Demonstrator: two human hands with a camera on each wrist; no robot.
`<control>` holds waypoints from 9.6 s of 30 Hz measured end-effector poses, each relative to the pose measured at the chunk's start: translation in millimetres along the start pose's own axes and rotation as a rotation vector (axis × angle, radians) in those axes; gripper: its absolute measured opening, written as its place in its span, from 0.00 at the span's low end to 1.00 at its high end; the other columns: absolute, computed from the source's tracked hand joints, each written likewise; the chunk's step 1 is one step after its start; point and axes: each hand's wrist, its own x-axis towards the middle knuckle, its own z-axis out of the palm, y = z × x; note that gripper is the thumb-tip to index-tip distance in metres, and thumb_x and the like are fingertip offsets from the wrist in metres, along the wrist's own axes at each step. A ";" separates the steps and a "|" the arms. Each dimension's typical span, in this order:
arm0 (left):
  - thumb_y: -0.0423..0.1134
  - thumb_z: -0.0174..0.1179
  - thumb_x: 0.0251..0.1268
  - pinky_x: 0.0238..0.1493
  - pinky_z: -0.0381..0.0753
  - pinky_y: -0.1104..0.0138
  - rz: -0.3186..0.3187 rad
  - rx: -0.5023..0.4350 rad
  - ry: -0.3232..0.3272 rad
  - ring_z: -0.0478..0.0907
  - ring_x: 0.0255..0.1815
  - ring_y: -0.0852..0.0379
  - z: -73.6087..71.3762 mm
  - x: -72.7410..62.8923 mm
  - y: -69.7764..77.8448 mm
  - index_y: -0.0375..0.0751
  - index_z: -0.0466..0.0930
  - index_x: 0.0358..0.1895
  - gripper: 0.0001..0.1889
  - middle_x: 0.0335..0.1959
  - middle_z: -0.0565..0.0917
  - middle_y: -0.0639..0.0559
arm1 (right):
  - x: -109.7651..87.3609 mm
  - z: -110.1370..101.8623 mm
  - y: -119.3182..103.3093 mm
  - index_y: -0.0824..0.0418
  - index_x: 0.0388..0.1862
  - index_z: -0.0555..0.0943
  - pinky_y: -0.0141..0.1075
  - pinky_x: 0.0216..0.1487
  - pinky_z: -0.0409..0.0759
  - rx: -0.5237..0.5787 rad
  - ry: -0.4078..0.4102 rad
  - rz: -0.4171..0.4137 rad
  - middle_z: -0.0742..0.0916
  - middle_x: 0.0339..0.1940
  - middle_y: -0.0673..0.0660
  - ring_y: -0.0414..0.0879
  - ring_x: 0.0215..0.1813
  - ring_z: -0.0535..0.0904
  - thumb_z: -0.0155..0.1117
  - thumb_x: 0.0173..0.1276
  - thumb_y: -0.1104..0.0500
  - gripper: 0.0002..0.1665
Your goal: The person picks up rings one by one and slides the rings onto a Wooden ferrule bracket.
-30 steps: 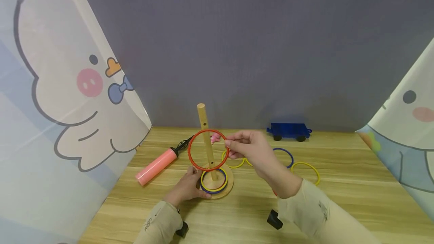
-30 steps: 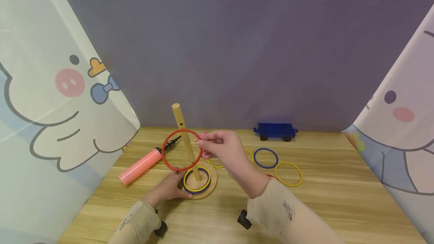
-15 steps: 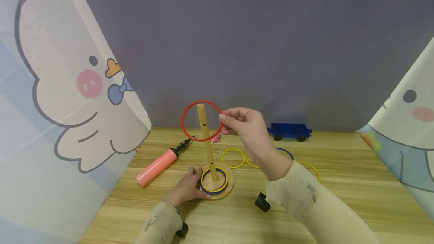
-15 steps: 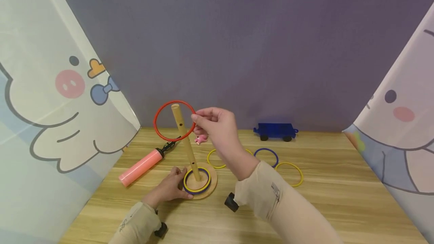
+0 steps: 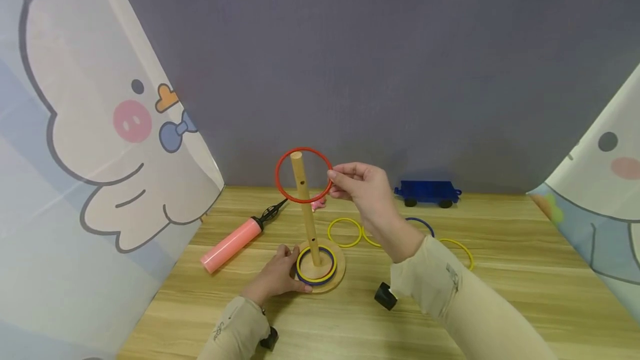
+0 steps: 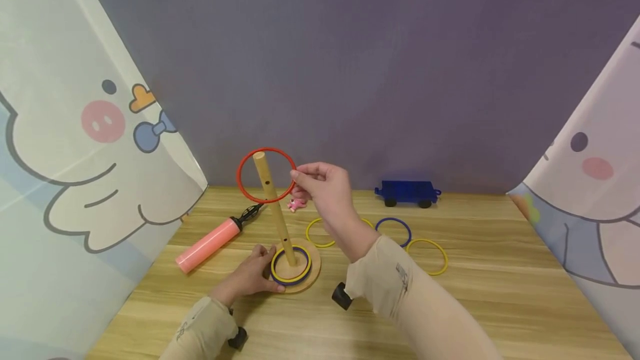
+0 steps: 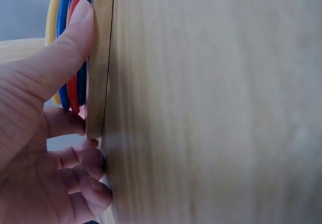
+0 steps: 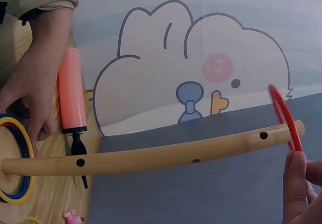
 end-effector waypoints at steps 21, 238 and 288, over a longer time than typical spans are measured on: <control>0.61 0.77 0.39 0.42 0.71 0.56 0.018 0.001 0.004 0.67 0.39 0.51 6.2 5.0 -11.3 0.31 0.63 0.72 0.57 0.45 0.65 0.44 | -16.4 -25.5 119.0 0.77 0.43 0.81 0.35 0.32 0.82 -0.084 0.066 0.204 0.86 0.30 0.59 0.44 0.26 0.82 0.64 0.66 0.71 0.09; 0.57 0.79 0.38 0.43 0.72 0.59 0.013 0.002 0.021 0.66 0.38 0.53 4.3 5.0 -6.0 0.24 0.60 0.71 0.59 0.44 0.64 0.46 | -48.3 -118.3 158.7 0.78 0.44 0.79 0.40 0.34 0.83 -0.247 0.075 0.250 0.86 0.33 0.63 0.47 0.29 0.84 0.63 0.67 0.68 0.12; 0.57 0.79 0.38 0.42 0.70 0.59 0.013 -0.005 0.023 0.66 0.38 0.54 2.5 2.6 -6.1 0.25 0.61 0.71 0.59 0.44 0.65 0.45 | -70.7 -272.7 124.0 0.54 0.07 0.70 0.35 0.19 0.67 -1.185 0.076 0.370 0.75 0.07 0.49 0.42 0.14 0.70 0.64 0.39 0.62 0.12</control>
